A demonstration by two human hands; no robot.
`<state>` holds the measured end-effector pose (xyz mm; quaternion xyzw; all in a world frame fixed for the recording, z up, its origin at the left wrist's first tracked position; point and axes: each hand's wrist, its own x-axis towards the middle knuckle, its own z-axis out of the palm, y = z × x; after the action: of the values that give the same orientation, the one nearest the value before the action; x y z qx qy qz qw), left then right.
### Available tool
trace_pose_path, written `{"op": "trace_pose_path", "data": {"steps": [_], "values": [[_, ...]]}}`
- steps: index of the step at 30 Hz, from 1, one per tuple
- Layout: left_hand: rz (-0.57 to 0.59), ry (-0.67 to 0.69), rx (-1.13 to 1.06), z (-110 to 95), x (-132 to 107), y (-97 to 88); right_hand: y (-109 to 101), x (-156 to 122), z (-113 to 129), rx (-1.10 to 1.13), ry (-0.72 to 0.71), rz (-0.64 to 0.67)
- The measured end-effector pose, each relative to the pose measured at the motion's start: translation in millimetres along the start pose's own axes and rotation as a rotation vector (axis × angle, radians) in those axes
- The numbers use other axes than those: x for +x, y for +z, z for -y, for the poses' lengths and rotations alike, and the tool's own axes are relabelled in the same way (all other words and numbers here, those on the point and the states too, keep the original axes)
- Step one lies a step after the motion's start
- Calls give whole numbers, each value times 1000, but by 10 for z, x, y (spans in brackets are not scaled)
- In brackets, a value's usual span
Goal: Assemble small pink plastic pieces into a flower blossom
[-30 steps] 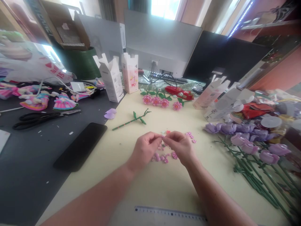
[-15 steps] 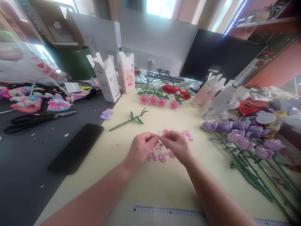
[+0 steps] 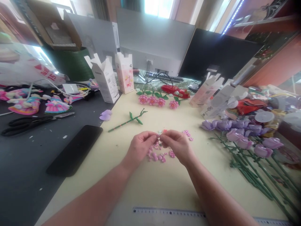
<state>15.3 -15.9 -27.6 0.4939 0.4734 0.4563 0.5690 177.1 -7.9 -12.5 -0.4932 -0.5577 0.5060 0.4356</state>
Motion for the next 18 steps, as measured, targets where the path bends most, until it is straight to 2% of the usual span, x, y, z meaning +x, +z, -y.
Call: {"op": "trace_pose_path", "data": {"steps": [7, 14, 18], "values": [[23, 20, -54, 31, 36, -11, 44, -32, 29, 65, -50, -14], [10, 72, -72, 6, 18, 23, 84, -103, 38, -278, -279, -122], [0, 128, -25, -6, 8, 34, 75, -105, 35, -353, -324, -145]]}}
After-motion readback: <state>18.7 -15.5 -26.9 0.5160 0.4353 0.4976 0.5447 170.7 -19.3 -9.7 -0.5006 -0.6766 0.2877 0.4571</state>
